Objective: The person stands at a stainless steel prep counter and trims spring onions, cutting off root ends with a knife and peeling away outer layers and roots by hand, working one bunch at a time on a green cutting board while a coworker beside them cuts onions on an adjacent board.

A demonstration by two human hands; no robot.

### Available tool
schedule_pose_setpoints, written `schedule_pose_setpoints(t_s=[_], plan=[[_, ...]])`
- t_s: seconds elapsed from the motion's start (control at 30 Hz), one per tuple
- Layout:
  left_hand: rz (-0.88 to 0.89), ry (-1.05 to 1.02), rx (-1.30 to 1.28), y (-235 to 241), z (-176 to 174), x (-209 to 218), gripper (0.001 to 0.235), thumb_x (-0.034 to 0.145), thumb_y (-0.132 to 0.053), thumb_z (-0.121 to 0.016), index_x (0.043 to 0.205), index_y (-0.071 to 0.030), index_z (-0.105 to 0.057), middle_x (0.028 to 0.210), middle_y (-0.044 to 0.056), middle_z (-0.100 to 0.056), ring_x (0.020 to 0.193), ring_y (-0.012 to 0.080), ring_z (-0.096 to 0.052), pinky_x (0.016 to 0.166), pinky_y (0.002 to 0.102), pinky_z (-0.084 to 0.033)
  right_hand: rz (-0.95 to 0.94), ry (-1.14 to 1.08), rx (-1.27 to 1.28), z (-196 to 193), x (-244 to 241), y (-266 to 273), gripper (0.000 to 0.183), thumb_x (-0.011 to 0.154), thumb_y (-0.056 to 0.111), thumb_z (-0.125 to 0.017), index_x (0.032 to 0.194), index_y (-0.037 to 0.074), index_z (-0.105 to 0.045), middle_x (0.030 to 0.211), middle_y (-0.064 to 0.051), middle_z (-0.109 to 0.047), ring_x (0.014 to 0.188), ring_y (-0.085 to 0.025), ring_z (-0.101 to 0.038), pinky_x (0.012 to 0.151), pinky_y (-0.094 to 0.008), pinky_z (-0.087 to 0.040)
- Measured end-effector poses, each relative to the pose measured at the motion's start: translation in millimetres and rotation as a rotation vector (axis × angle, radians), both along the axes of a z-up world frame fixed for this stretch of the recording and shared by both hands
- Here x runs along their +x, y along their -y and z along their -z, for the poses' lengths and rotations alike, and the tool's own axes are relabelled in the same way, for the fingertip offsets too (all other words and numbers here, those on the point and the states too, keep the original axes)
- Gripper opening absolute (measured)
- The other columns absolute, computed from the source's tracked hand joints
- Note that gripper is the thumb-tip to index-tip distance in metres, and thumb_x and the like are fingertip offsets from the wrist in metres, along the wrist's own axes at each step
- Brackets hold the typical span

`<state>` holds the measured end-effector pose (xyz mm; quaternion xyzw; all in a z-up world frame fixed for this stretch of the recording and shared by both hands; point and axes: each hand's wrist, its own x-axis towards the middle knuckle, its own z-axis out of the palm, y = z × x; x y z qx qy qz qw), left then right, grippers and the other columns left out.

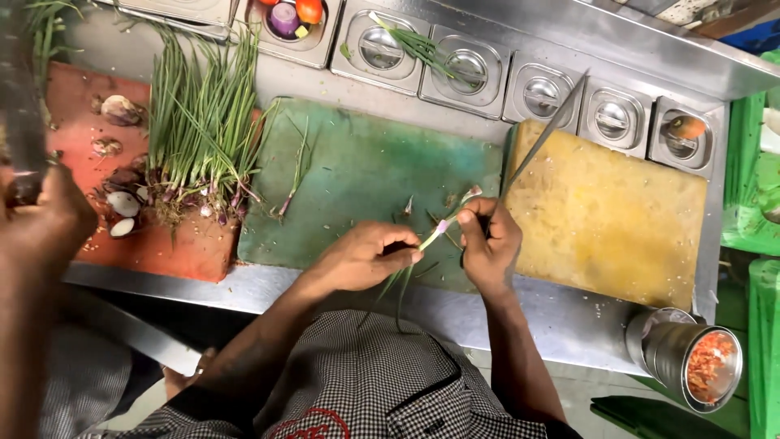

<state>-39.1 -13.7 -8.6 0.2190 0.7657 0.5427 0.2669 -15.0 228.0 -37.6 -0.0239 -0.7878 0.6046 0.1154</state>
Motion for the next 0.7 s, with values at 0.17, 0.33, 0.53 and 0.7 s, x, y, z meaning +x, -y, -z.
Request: schedule_pose_setpoints(t_s=[0.17,0.33,0.53,0.7], plan=[[0.137,0.033,0.143,17.9,31.0,9.4,0.018,0.092,-0.023,-0.07,0.1,-0.007,-0.076,0.076,0.003,-0.071,0.066,0.0116,-0.06,0.06,0.03,-0.048,0.176,-0.056,-0.053,21.4,-12.1,-58.0,0.003,0.109,0.006,-0.066,0.107,0.004,-0.065,0.077,0.001,-0.058,0.061,-0.005,-0.048,0.056,-0.022,-0.04],[0.011,0.093,0.131,21.3,24.2,0.6,0.019,0.093,-0.022,-0.071,0.099,-0.004,-0.073,0.075,0.002,-0.068,0.069,0.0084,-0.059,0.063,0.028,-0.049,-0.027,0.049,0.18,-25.7,4.5,-11.9,0.022,0.093,0.002,-0.072,0.115,0.004,-0.07,0.1,0.001,-0.069,0.062,-0.003,-0.05,0.056,-0.02,-0.041],[0.078,0.092,0.135,9.0,15.9,2.1,0.02,0.092,-0.022,-0.071,0.099,-0.004,-0.072,0.077,0.003,-0.07,0.071,0.0091,-0.06,0.065,0.029,-0.05,-0.246,0.157,-0.079,-12.1,12.8,8.2,0.028,0.091,0.004,-0.072,0.118,0.002,-0.067,0.095,0.003,-0.071,0.062,-0.001,-0.053,0.056,-0.019,-0.045],[0.072,0.028,0.053,5.7,6.4,2.8,0.019,0.091,-0.024,-0.072,0.1,-0.007,-0.072,0.077,0.007,-0.07,0.068,0.0126,-0.062,0.064,0.032,-0.05,-0.297,0.095,-0.011,-10.6,15.6,1.1,0.006,0.099,0.005,-0.071,0.103,0.002,-0.068,0.083,0.002,-0.065,0.064,-0.003,-0.051,0.057,-0.02,-0.042]])
